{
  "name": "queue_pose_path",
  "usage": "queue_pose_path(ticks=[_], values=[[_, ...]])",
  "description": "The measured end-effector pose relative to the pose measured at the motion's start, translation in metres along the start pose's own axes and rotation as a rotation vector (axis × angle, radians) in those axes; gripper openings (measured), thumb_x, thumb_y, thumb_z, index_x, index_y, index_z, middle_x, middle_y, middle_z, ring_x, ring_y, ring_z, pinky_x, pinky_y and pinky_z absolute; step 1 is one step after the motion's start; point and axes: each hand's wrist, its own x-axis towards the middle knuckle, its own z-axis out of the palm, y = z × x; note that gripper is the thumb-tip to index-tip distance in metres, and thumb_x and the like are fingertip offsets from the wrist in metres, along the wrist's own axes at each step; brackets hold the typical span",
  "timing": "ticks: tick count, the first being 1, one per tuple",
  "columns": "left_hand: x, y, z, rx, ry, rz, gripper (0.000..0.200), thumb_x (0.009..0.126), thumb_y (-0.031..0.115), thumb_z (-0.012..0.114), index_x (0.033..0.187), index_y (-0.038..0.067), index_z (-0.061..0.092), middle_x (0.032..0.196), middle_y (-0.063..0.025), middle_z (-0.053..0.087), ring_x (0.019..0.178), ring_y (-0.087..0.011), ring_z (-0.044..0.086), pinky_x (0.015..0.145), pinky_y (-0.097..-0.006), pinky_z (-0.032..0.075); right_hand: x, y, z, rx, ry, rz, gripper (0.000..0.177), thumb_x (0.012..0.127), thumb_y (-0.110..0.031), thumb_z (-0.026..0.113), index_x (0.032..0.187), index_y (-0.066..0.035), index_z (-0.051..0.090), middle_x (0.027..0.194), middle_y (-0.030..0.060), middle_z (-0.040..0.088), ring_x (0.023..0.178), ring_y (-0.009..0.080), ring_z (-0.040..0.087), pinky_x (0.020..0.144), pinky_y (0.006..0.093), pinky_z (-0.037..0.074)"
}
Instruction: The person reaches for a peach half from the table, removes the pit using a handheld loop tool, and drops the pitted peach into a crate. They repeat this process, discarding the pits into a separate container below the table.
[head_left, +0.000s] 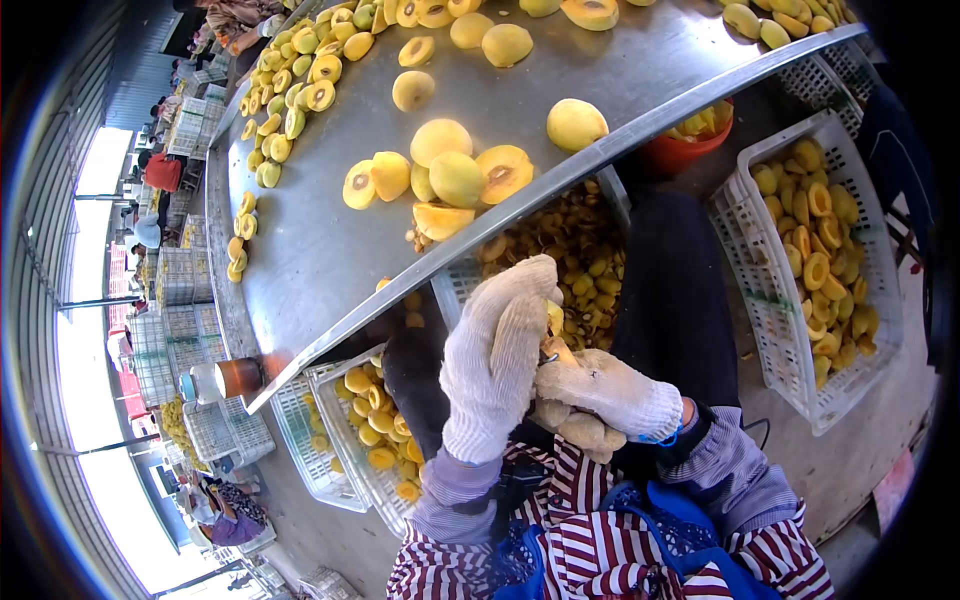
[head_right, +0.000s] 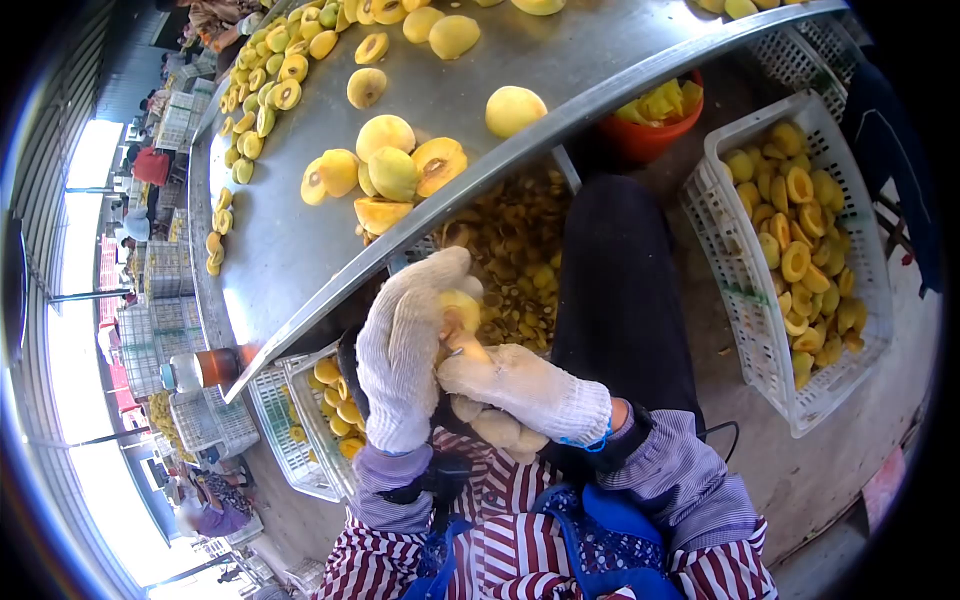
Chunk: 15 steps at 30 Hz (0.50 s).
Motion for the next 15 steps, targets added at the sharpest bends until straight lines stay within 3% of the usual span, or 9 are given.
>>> queue_pose_path(ticks=[2,3,5,6,7,8,10,13,15], values=[[0.007,0.013,0.002,-0.041,-0.03,-0.136,0.027,0.099,0.019,0.06,0.121,0.005,0.066,0.123,-0.0134,0.066,0.109,-0.0226,0.065,0.091,-0.031,0.052,-0.005,-0.003,0.001,0.048,-0.045,0.006,0.045,0.099,-0.045,0.054,0.071,-0.009,0.053,0.048,0.0018,0.045,0.033,0.0128,0.036,0.03,0.0274,0.029],[0.009,0.011,0.002,0.094,-0.003,0.076,0.026,0.098,0.017,0.061,0.12,0.005,0.066,0.122,-0.0138,0.067,0.108,-0.024,0.066,0.09,-0.0317,0.053,-0.006,-0.004,0.001,0.072,-0.068,0.009,0.047,0.1,-0.046,0.052,0.069,-0.009,0.053,0.047,0.0019,0.044,0.032,0.0129,0.036,0.03,0.0275,0.029],[0.014,0.004,0.004,0.361,0.047,0.503,0.024,0.096,0.014,0.064,0.118,0.006,0.067,0.12,-0.0146,0.067,0.106,-0.0269,0.068,0.089,-0.033,0.054,0.037,0.025,-0.028,0.364,-0.775,0.093,0.053,0.101,-0.047,0.047,0.065,-0.01,0.052,0.046,0.0022,0.044,0.032,0.0129,0.037,0.03,0.0275,0.031],[0.013,0.005,0.004,0.386,0.057,0.554,0.024,0.094,0.014,0.067,0.117,0.006,0.067,0.12,-0.0162,0.067,0.104,-0.0287,0.069,0.088,-0.0342,0.055,0.037,0.026,-0.03,0.353,-0.784,0.076,0.055,0.102,-0.048,0.045,0.063,-0.01,0.052,0.045,0.0022,0.044,0.032,0.0128,0.037,0.03,0.0275,0.031],[0.013,0.005,0.004,0.388,0.026,0.464,0.025,0.093,0.015,0.067,0.117,0.007,0.067,0.12,-0.0161,0.067,0.103,-0.0289,0.069,0.088,-0.034,0.055,0.034,0.02,-0.025,0.342,-0.792,0.06,0.057,0.103,-0.048,0.043,0.062,-0.01,0.051,0.045,0.0022,0.044,0.032,0.0128,0.038,0.031,0.0274,0.032],[0.011,0.006,0.003,0.39,-0.004,0.371,0.025,0.093,0.015,0.067,0.117,0.007,0.067,0.12,-0.016,0.067,0.103,-0.0291,0.069,0.087,-0.0337,0.055,0.011,0.014,-0.018,0.178,-0.455,-0.011,0.059,0.104,-0.049,0.042,0.06,-0.01,0.051,0.045,0.002,0.044,0.032,0.0128,0.038,0.031,0.0274,0.032],[0.011,0.007,0.002,0.416,-0.048,0.275,0.029,0.09,0.014,0.069,0.118,0.009,0.067,0.124,-0.0153,0.065,0.105,-0.0305,0.069,0.085,-0.0343,0.057,-0.003,0.007,-0.013,0.054,-0.154,-0.074,0.06,0.104,-0.05,0.041,0.06,-0.01,0.052,0.045,0.0017,0.044,0.032,0.0125,0.038,0.031,0.0269,0.033],[0.015,0.005,0.008,0.369,0.041,0.56,0.032,0.087,0.015,0.07,0.119,0.009,0.067,0.127,-0.0148,0.064,0.105,-0.0304,0.068,0.083,-0.035,0.058,0.0,0.008,-0.022,0.129,-0.245,-0.027,0.06,0.104,-0.051,0.042,0.061,-0.009,0.052,0.046,0.0013,0.044,0.032,0.0119,0.038,0.032,0.0255,0.034],[0.012,0.005,0.007,0.503,0.02,0.59,0.034,0.086,0.014,0.07,0.12,0.009,0.066,0.127,-0.0149,0.063,0.106,-0.0306,0.068,0.083,-0.0355,0.058,0.007,0.012,-0.03,0.144,-0.266,0.022,0.061,0.104,-0.051,0.042,0.062,-0.009,0.052,0.046,0.0011,0.045,0.032,0.0117,0.039,0.032,0.0245,0.035]])
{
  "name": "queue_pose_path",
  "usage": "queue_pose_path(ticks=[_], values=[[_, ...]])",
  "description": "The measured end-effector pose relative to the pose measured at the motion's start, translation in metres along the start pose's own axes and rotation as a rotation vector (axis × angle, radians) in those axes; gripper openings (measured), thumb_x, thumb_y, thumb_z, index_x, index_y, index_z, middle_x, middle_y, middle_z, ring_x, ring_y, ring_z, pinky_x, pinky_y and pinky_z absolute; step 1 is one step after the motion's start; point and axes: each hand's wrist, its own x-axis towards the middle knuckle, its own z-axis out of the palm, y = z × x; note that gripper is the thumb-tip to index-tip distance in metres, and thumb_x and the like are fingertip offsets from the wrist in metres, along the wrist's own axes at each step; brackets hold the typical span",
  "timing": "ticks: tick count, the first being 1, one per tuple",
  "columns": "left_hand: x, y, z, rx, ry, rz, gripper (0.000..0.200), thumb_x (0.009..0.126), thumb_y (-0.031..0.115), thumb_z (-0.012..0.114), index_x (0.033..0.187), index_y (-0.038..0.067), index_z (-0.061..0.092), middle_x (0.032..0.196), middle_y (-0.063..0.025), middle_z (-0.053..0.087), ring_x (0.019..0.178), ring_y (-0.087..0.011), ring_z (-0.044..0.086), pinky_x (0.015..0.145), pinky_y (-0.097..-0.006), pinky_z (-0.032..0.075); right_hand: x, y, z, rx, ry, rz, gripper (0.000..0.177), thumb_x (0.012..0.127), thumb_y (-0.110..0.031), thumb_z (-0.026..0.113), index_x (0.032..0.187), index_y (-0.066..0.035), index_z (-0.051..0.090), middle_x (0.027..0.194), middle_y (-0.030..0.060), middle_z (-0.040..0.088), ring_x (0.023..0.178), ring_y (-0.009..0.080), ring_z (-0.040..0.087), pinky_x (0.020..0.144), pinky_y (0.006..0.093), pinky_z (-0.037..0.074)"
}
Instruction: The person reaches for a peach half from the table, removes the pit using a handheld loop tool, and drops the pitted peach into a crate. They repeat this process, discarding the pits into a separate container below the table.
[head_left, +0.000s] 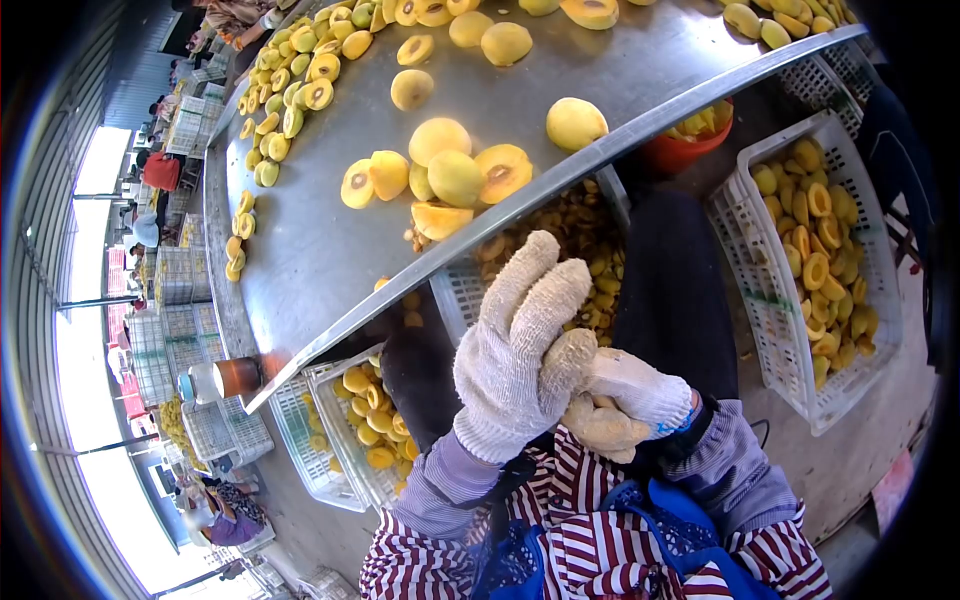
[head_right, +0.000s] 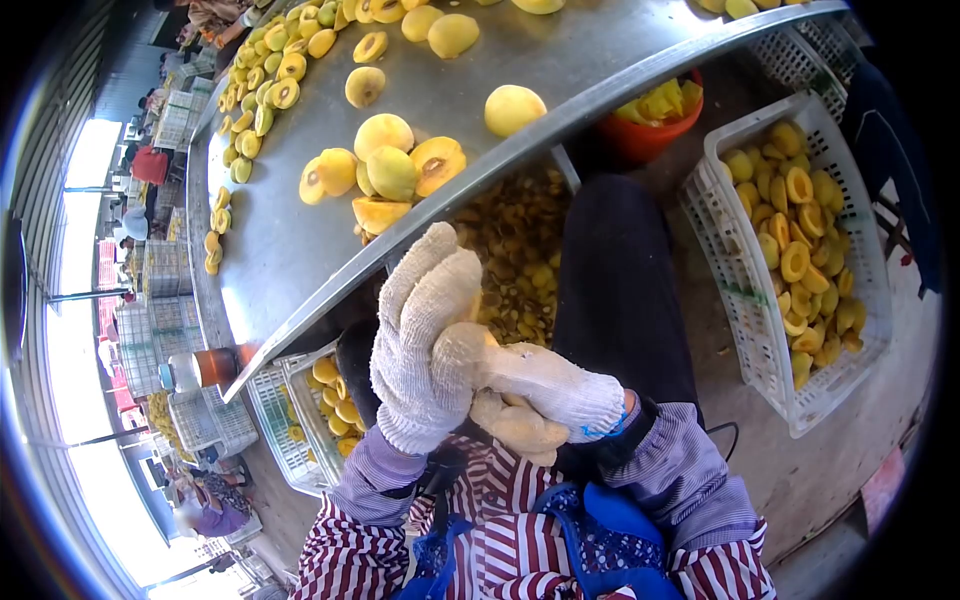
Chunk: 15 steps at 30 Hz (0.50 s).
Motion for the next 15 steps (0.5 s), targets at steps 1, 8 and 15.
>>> queue_pose_path(ticks=[1,8,15], values=[[0.0,-0.001,0.0,0.029,-0.007,0.006,0.035,0.086,0.014,0.07,0.121,0.009,0.066,0.127,-0.0148,0.063,0.106,-0.0305,0.068,0.083,-0.0351,0.058,0.001,-0.001,0.0,0.017,-0.007,0.012,0.061,0.104,-0.052,0.042,0.062,-0.009,0.053,0.046,0.0011,0.045,0.032,0.0116,0.039,0.032,0.024,0.035],[0.008,0.001,-0.007,-0.376,-0.153,-0.4,0.026,0.093,0.013,0.066,0.118,0.006,0.069,0.118,-0.012,0.068,0.103,-0.0225,0.068,0.087,-0.0311,0.055,0.023,0.02,-0.021,0.234,-0.471,-0.072,0.063,0.105,-0.053,0.035,0.071,-0.005,0.057,0.049,0.0029,0.049,0.035,0.0129,0.046,0.033,0.0254,0.04],[0.011,-0.01,-0.014,-0.838,-0.359,-0.616,0.028,0.099,0.025,0.061,0.118,0.004,0.068,0.118,-0.0097,0.067,0.096,-0.016,0.066,0.083,-0.0289,0.053,0.051,0.055,-0.029,0.649,-0.875,-0.169,0.06,0.107,-0.049,0.03,0.099,0.002,0.061,0.063,0.0073,0.057,0.047,0.0181,0.056,0.044,0.0318,0.05]])
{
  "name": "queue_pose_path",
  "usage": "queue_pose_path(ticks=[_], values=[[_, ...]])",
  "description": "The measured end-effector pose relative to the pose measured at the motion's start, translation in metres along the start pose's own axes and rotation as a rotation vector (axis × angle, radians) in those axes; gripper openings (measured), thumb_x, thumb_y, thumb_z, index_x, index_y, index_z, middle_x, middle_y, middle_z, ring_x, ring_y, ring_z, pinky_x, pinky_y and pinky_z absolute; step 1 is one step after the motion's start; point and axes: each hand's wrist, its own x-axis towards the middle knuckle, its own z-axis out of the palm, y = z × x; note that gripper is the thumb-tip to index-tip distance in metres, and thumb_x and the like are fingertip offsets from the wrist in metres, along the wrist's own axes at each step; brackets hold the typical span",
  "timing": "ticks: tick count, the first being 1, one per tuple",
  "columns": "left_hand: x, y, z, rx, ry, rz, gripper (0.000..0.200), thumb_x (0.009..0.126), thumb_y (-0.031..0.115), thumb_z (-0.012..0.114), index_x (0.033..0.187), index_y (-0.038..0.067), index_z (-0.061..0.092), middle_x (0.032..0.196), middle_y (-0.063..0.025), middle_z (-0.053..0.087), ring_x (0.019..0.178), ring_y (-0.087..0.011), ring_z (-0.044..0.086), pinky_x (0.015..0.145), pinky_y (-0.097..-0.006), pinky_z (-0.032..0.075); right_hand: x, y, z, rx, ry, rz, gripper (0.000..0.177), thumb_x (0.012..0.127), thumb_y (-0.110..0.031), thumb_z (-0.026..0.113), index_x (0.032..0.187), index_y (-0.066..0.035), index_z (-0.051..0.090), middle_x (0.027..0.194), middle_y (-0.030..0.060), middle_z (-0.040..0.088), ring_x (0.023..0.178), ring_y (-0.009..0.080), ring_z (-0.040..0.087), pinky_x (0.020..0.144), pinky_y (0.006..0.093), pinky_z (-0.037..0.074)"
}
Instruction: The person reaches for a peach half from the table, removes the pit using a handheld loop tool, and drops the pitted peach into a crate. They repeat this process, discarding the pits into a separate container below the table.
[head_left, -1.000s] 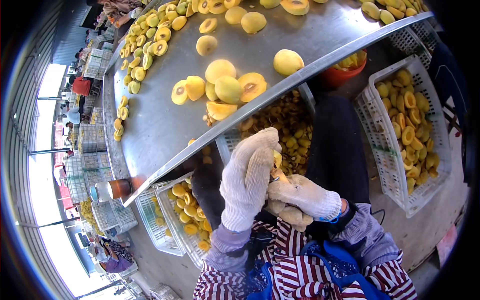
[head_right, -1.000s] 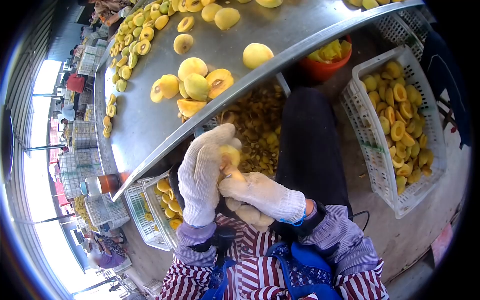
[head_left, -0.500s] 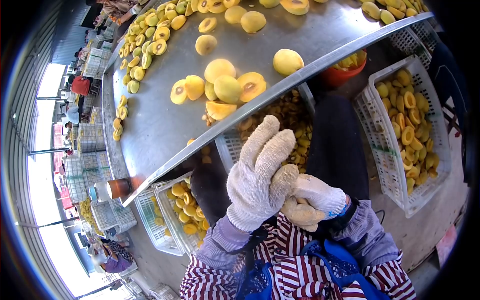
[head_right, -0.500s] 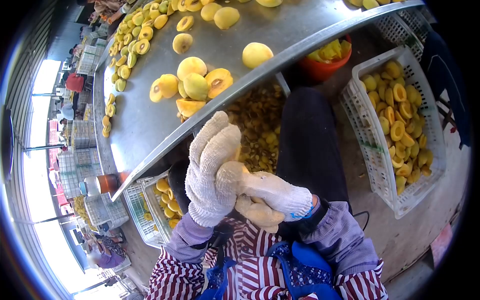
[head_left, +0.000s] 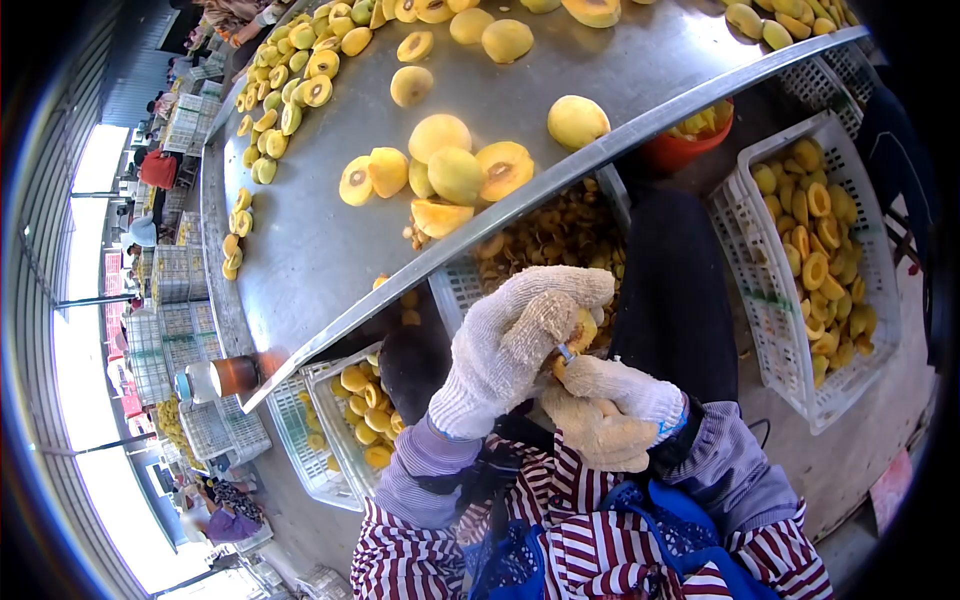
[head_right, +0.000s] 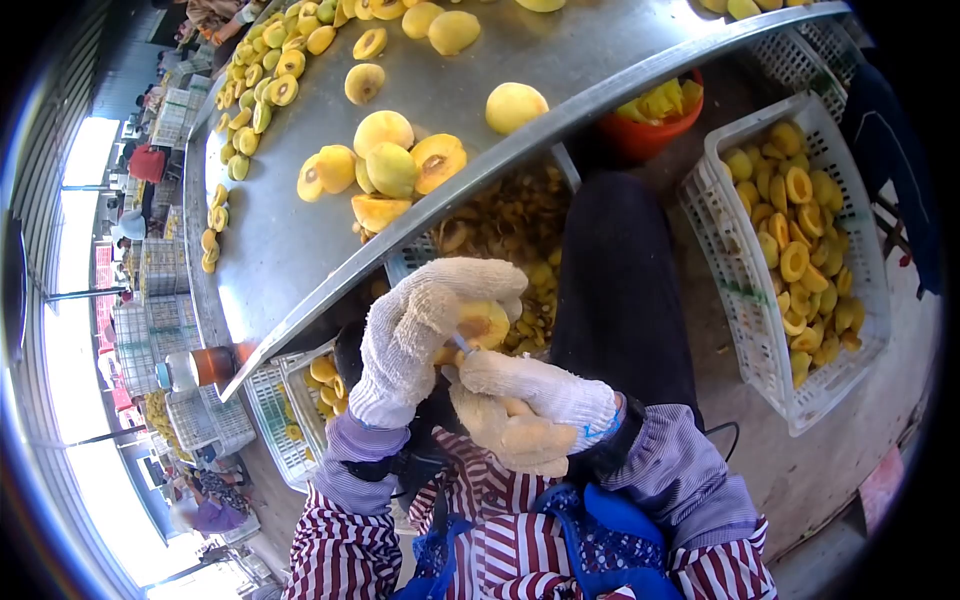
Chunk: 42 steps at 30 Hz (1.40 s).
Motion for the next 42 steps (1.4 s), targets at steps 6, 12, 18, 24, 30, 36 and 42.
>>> queue_pose_path(ticks=[6,12,18,24,30,36,42], values=[[0.015,-0.003,-0.012,0.464,-0.151,0.588,0.029,0.096,0.025,0.064,0.117,0.004,0.068,0.119,-0.0131,0.067,0.1,-0.0243,0.068,0.084,-0.0349,0.055,0.045,0.008,0.003,0.4,-0.71,0.291,0.053,0.107,-0.049,0.033,0.119,-0.002,0.054,0.065,0.0096,0.057,0.043,0.0171,0.049,0.038,0.0298,0.037],[0.003,-0.006,0.009,-0.012,-0.052,0.311,0.044,0.1,0.037,0.055,0.117,-0.001,0.066,0.116,-0.0144,0.067,0.101,-0.0253,0.066,0.087,-0.0351,0.053,0.003,0.008,0.025,0.427,-0.22,0.124,0.053,0.106,-0.051,0.031,0.12,-0.005,0.053,0.059,0.0106,0.054,0.033,0.0154,0.035,0.032,0.0308,0.024],[-0.007,-0.008,0.022,-0.299,0.05,0.133,0.057,0.104,0.048,0.045,0.118,-0.003,0.065,0.111,-0.0136,0.067,0.098,-0.0201,0.065,0.088,-0.0322,0.051,-0.006,0.01,0.035,0.428,-0.009,0.036,0.057,0.105,-0.054,0.031,0.122,-0.003,0.053,0.065,0.0138,0.058,0.036,0.0164,0.039,0.034,0.0344,0.029],[-0.01,-0.005,0.035,-0.391,0.164,0.134,0.059,0.102,0.05,0.047,0.12,-0.004,0.062,0.113,-0.0166,0.068,0.099,-0.0221,0.066,0.089,-0.0335,0.054,-0.045,0.008,-0.002,0.27,0.296,-0.011,0.061,0.105,-0.052,0.034,0.12,0.004,0.051,0.067,0.0134,0.059,0.037,0.0168,0.042,0.034,0.0343,0.03],[-0.015,-0.003,0.041,-0.569,0.312,0.027,0.064,0.1,0.057,0.047,0.125,-0.001,0.056,0.115,-0.019,0.067,0.102,-0.0291,0.067,0.09,-0.0397,0.057,-0.044,0.002,-0.002,0.17,0.234,0.072,0.063,0.103,-0.052,0.042,0.116,0.009,0.051,0.067,0.011,0.055,0.04,0.0177,0.041,0.038,0.0357,0.031],[-0.021,-0.001,0.042,-0.625,0.397,-0.024,0.064,0.098,0.058,0.049,0.123,0.0,0.056,0.113,-0.0196,0.067,0.097,-0.0303,0.069,0.084,-0.0389,0.059,-0.022,0.002,-0.009,0.279,-0.04,0.173,0.055,0.104,-0.047,0.046,0.111,0.007,0.054,0.066,0.0085,0.054,0.043,0.0187,0.044,0.041,0.0335,0.035],[-0.027,-0.011,0.035,-0.48,0.407,0.081,0.061,0.1,0.055,0.048,0.12,-0.001,0.059,0.11,-0.0176,0.068,0.095,-0.0267,0.069,0.083,-0.0353,0.058,0.011,-0.003,0.024,0.058,0.004,0.241,0.052,0.107,-0.043,0.037,0.1,0.003,0.061,0.052,0.0038,0.051,0.039,0.0163,0.046,0.039,0.0286,0.041]])
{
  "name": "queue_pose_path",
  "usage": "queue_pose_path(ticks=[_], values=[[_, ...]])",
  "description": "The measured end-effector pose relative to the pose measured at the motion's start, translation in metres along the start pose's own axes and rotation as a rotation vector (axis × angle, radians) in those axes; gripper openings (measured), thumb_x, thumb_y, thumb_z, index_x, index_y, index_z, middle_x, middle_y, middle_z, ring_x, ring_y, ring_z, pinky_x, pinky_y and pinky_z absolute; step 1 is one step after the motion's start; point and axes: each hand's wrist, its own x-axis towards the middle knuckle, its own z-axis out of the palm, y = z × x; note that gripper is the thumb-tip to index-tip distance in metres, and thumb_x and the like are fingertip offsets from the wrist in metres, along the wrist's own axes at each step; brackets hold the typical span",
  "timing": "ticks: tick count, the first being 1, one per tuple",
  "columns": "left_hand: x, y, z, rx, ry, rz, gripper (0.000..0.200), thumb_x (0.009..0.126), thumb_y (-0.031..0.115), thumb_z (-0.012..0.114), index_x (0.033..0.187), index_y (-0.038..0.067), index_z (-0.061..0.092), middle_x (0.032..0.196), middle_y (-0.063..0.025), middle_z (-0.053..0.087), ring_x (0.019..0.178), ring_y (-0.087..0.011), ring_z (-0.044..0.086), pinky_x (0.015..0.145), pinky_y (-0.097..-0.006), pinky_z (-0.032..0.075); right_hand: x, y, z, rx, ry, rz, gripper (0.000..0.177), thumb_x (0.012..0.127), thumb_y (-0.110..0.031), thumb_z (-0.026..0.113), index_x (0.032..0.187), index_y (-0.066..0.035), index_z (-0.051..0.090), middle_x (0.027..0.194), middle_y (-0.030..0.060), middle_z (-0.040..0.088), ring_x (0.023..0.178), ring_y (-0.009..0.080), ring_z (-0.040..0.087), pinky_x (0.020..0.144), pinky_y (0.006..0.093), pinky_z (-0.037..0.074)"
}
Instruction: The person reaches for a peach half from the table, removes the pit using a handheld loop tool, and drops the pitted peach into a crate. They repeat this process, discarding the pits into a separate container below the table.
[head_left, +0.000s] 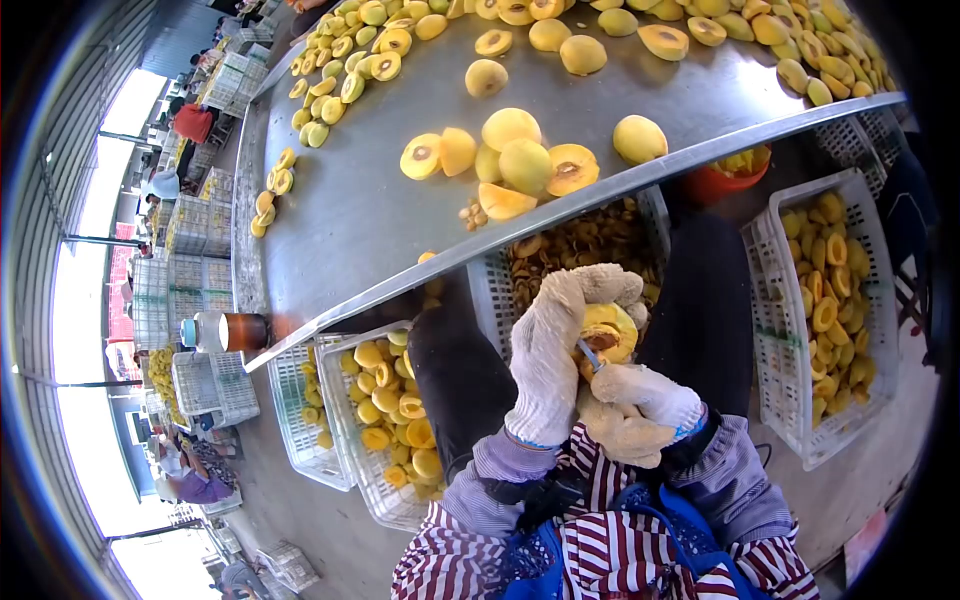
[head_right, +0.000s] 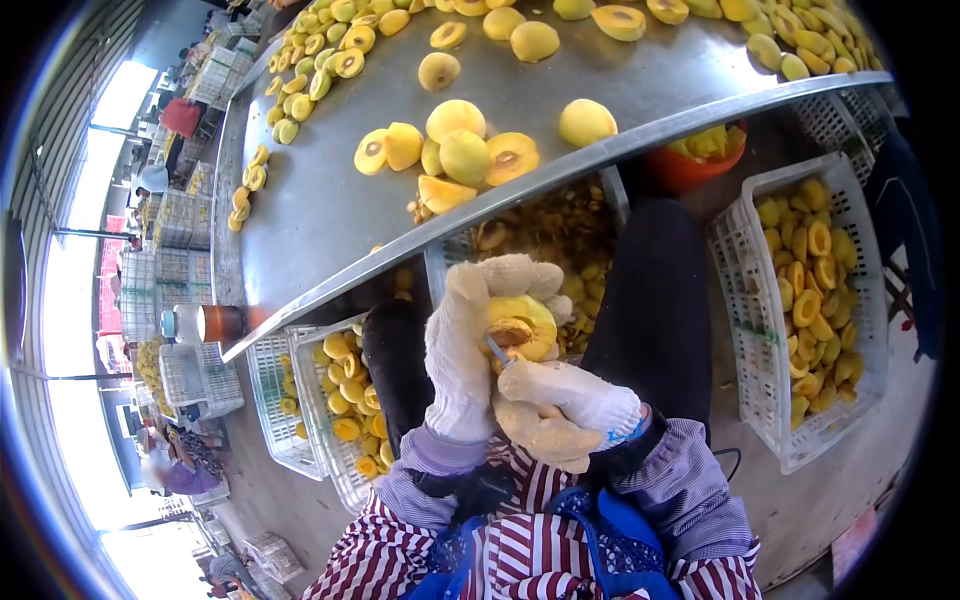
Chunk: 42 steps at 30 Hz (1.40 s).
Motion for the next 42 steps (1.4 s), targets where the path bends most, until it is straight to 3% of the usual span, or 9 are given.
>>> queue_pose_path(ticks=[2,5,13,22,24,27,28,38,42], values=[[0.002,0.001,-0.012,0.292,-0.049,0.114,0.06,0.101,0.054,0.047,0.115,-0.003,0.064,0.107,-0.0149,0.069,0.093,-0.0228,0.068,0.082,-0.0319,0.056,-0.002,0.003,0.019,-0.109,0.277,-0.005,0.054,0.108,-0.042,0.033,0.095,0.001,0.064,0.046,0.002,0.048,0.037,0.0149,0.047,0.037,0.0264,0.044],[0.002,-0.001,-0.021,0.477,-0.08,0.219,0.061,0.1,0.055,0.049,0.113,-0.003,0.066,0.105,-0.0141,0.07,0.091,-0.0216,0.068,0.081,-0.0312,0.055,0.01,0.003,0.008,-0.003,0.04,-0.033,0.051,0.108,-0.04,0.035,0.096,0.0,0.065,0.051,0.0037,0.054,0.04,0.0151,0.052,0.039,0.0281,0.047],[0.011,-0.016,-0.022,-0.84,-0.087,-0.245,0.049,0.102,0.051,0.047,0.121,0.007,0.059,0.112,-0.0162,0.068,0.094,-0.0287,0.069,0.065,-0.0359,0.059,-0.011,0.008,0.039,-0.563,0.806,-0.024,0.033,0.1,-0.034,0.056,0.09,-0.003,0.06,0.066,0.004,0.058,0.047,0.0127,0.051,0.042,0.0272,0.043],[-0.02,0.03,-0.141,0.269,0.44,0.259,0.053,0.101,0.046,0.052,0.133,0.004,0.052,0.123,-0.0155,0.063,0.106,-0.0284,0.067,0.066,-0.0387,0.064,0.012,-0.002,0.06,-0.764,0.882,-0.043,0.033,0.101,-0.029,0.053,0.089,0.001,0.058,0.045,0.0053,0.046,0.03,0.0128,0.037,0.028,0.0274,0.03],[-0.047,0.046,-0.183,0.708,0.664,0.22,0.047,0.101,0.037,0.055,0.133,0.002,0.055,0.126,-0.0134,0.062,0.112,-0.0258,0.064,0.099,-0.0363,0.053,-0.009,-0.009,0.033,-0.438,0.681,0.015,0.034,0.101,-0.028,0.052,0.085,0.002,0.059,0.045,0.0057,0.046,0.029,0.0126,0.037,0.028,0.0278,0.029],[-0.083,0.063,-0.228,1.677,0.507,-0.503,0.035,0.09,0.027,0.065,0.119,0.008,0.068,0.126,-0.0134,0.064,0.117,-0.0305,0.06,0.101,-0.0405,0.046,0.007,-0.008,0.04,-0.477,0.773,0.027,0.033,0.102,-0.024,0.05,0.085,0.002,0.061,0.047,0.0055,0.047,0.03,0.0117,0.034,0.028,0.0292,0.026],[-0.084,0.062,-0.228,1.782,0.535,-0.301,0.032,0.089,0.026,0.067,0.116,0.01,0.07,0.126,-0.0145,0.064,0.116,-0.0315,0.06,0.1,-0.0401,0.047,0.007,-0.004,0.039,-0.57,0.833,0.011,0.031,0.102,-0.023,0.049,0.086,0.001,0.06,0.047,0.005,0.047,0.03,0.0113,0.033,0.029,0.0293,0.026],[0.118,0.07,-0.042,1.632,-0.094,0.989,0.04,0.08,0.03,0.075,0.117,0.018,0.065,0.128,-0.0062,0.059,0.125,-0.0336,0.051,0.104,-0.045,0.044,0.035,-0.003,0.063,-0.864,1.354,0.05,0.029,0.091,-0.033,0.066,0.08,-0.008,0.056,0.056,0.0005,0.051,0.038,0.0079,0.042,0.033,0.0216,0.033],[0.178,0.055,-0.05,1.897,-0.127,0.556,0.031,0.081,0.037,0.07,0.108,0.019,0.069,0.134,-0.0055,0.053,0.13,-0.0346,0.045,0.104,-0.0483,0.042,0.034,-0.01,0.07,-0.795,1.298,-0.088,0.028,0.092,-0.028,0.066,0.098,-0.009,0.046,0.056,0.0003,0.05,0.036,0.0065,0.037,0.031,0.0214,0.028]])
